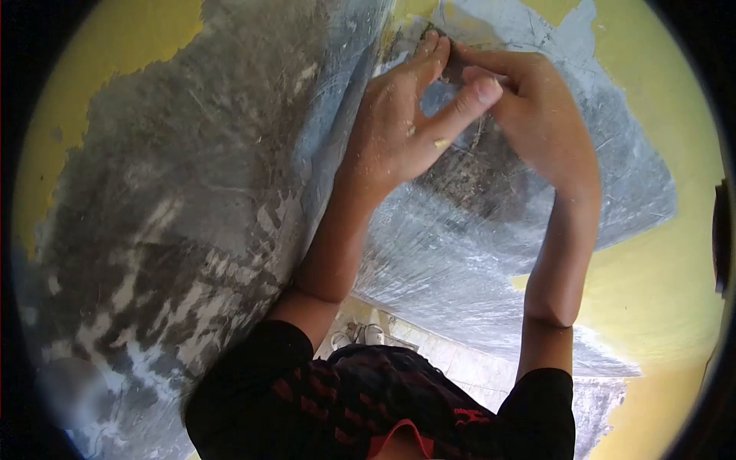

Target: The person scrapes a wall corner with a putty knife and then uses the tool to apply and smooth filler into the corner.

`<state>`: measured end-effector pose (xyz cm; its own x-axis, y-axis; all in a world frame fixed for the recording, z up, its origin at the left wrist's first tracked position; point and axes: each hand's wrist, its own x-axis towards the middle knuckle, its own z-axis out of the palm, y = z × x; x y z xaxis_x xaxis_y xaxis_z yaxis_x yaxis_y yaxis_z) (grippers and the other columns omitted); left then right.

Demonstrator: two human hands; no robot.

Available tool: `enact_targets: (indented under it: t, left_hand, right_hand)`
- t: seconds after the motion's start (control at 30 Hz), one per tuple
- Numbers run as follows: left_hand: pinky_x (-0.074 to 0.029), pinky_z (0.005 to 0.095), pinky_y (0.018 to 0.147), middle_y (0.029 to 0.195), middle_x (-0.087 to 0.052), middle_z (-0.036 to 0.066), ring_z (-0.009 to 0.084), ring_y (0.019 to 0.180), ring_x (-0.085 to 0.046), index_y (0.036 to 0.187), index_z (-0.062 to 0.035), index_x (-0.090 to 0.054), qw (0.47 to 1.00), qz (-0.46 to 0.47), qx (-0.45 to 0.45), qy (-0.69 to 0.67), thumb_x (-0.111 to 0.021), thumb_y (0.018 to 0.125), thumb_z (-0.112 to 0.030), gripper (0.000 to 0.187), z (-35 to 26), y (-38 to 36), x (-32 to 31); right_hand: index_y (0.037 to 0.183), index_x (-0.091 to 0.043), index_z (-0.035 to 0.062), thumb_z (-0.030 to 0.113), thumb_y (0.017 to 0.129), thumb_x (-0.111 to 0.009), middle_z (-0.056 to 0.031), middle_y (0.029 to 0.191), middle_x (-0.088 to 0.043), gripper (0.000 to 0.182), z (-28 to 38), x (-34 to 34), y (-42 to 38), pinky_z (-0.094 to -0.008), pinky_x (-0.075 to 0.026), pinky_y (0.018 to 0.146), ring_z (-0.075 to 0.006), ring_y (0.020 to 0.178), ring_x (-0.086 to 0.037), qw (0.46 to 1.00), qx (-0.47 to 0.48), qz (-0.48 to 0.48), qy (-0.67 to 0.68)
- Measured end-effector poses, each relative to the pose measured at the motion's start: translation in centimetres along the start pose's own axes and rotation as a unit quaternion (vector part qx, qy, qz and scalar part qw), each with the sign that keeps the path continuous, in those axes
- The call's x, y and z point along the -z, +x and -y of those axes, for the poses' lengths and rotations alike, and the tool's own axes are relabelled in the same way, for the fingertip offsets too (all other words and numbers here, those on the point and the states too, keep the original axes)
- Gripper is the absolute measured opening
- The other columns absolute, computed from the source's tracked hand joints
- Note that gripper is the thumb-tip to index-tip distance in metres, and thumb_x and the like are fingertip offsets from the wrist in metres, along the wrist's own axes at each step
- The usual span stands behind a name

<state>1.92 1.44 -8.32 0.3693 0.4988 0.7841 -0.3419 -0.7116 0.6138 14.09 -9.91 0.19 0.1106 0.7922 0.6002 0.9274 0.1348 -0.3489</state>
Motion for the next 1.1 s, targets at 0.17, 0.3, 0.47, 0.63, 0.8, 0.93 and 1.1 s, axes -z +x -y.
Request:
enact_targets:
  t: [0.17, 0.3, 0.47, 0.63, 0.8, 0.93, 1.1]
  left_hand:
    - [-0.056, 0.0460, 0.100, 0.125, -0.071, 0.029, 0.0407, 0.116, -0.072, 0.126, 0.0097, -0.069, 0.999, -0.040, -0.016, -0.018, -0.072, 0.096, -0.067, 0.083, -0.5, 0.2, 0.2]
    - [-0.055, 0.0456, 0.101, 0.122, -0.073, 0.027, 0.0396, 0.114, -0.073, 0.122, 0.0086, -0.071, 0.994, -0.094, -0.056, -0.012, -0.068, 0.097, -0.068, 0.081, 1.3, -0.1, -1.2]
    - [-0.044, 0.0483, 0.119, 0.145, -0.057, 0.042, 0.0478, 0.140, -0.058, 0.141, 0.0201, -0.056, 0.999, -0.035, -0.002, -0.032, -0.062, 0.100, -0.071, 0.100, 1.0, 0.0, -0.1]
    - [-0.040, 0.0490, 0.122, 0.150, -0.051, 0.044, 0.0485, 0.147, -0.050, 0.144, 0.0204, -0.053, 0.999, -0.050, 0.000, 0.013, -0.062, 0.101, -0.070, 0.100, 1.0, 0.2, -0.1]
    - [-0.042, 0.0492, 0.121, 0.149, -0.051, 0.045, 0.0496, 0.145, -0.052, 0.142, 0.0223, -0.054, 0.998, -0.027, 0.011, -0.061, -0.064, 0.100, -0.069, 0.101, 0.5, 0.4, 0.2]
    - [-0.046, 0.0491, 0.118, 0.147, -0.052, 0.045, 0.0502, 0.141, -0.056, 0.140, 0.0241, -0.055, 0.997, -0.030, -0.001, -0.072, -0.066, 0.099, -0.068, 0.101, 0.5, 0.2, 0.8]
    - [-0.036, 0.0446, 0.125, 0.156, -0.051, 0.036, 0.0419, 0.152, -0.045, 0.147, 0.0129, -0.056, 0.999, -0.031, 0.008, 0.015, -0.060, 0.103, -0.065, 0.090, 0.7, -0.3, -0.5]
  right_hand:
    - [0.121, -0.077, 0.0017, 0.025, 0.095, -0.066, -0.0299, 0.100, -0.074, 0.037, -0.7, -1.3, 0.9, -0.0472, -0.057, 0.083, -0.0465, 0.092, -0.075, 0.999, 0.033, -0.019, -0.020]
    - [0.138, -0.068, -0.0021, 0.021, 0.098, -0.065, -0.0244, 0.114, -0.079, 0.046, -1.4, -0.7, 2.1, -0.0365, -0.056, 0.096, -0.0266, 0.103, -0.077, 0.997, 0.032, 0.052, -0.044]
    - [0.137, -0.069, -0.0025, 0.021, 0.097, -0.066, -0.0231, 0.111, -0.080, 0.047, 0.1, -0.4, 1.5, -0.0363, -0.056, 0.093, -0.0239, 0.100, -0.076, 0.997, 0.039, 0.061, -0.036]
    - [0.137, -0.070, -0.0019, 0.020, 0.101, -0.063, -0.0211, 0.112, -0.080, 0.042, -0.1, -0.9, 1.4, -0.0361, -0.056, 0.092, -0.0230, 0.100, -0.076, 0.999, -0.013, 0.044, -0.020]
    - [0.138, -0.070, -0.0014, 0.020, 0.102, -0.063, -0.0204, 0.116, -0.080, 0.042, -0.4, -1.0, 1.4, -0.0355, -0.056, 0.094, -0.0226, 0.105, -0.076, 0.999, 0.009, 0.042, -0.021]
    - [0.123, -0.076, 0.0049, 0.026, 0.096, -0.065, -0.0268, 0.091, -0.075, 0.036, 0.7, 0.3, 0.5, -0.0451, -0.056, 0.078, -0.0440, 0.080, -0.073, 0.997, 0.013, 0.021, -0.076]
    - [0.122, -0.075, 0.0040, 0.023, 0.096, -0.063, -0.0293, 0.092, -0.072, 0.035, 0.1, -0.6, 0.4, -0.0455, -0.055, 0.077, -0.0435, 0.081, -0.072, 0.999, 0.026, 0.011, -0.022]
